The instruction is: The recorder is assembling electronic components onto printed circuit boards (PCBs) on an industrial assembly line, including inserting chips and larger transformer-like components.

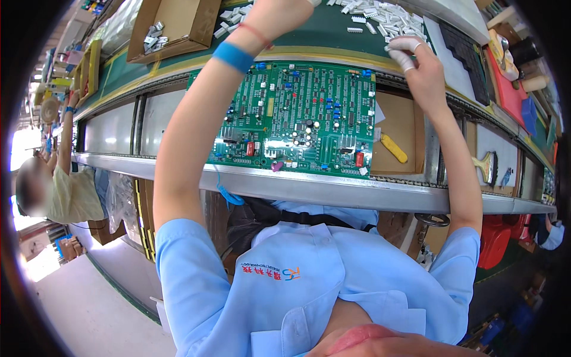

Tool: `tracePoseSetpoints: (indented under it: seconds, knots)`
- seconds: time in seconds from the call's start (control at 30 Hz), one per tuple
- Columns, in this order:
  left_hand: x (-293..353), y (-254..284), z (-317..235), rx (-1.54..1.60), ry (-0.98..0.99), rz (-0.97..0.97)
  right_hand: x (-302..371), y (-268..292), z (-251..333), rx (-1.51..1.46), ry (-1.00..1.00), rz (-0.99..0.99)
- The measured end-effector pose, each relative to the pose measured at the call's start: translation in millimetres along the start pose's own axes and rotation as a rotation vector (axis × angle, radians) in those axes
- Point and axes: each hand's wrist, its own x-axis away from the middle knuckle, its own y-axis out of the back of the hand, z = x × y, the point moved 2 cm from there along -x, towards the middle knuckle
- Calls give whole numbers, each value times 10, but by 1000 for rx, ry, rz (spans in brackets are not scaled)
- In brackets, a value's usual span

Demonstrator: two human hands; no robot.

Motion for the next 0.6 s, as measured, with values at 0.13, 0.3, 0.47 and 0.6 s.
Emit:
tracePoseSetpoints:
  seconds: [0.13,0.3,0.47,0.6]
  knots:
    - [330,350,-450,397,448,-29,-119,-347,387,10,32,127]
    - [865,609,-75,279,316,113,-355,-834,637,231,74,370]
    - [1336,762,-198,540,435,62,-375,-991,673,288,76,499]
    - [1588,818,-212,565,568,68,-346,-1039,710,301,97,516]
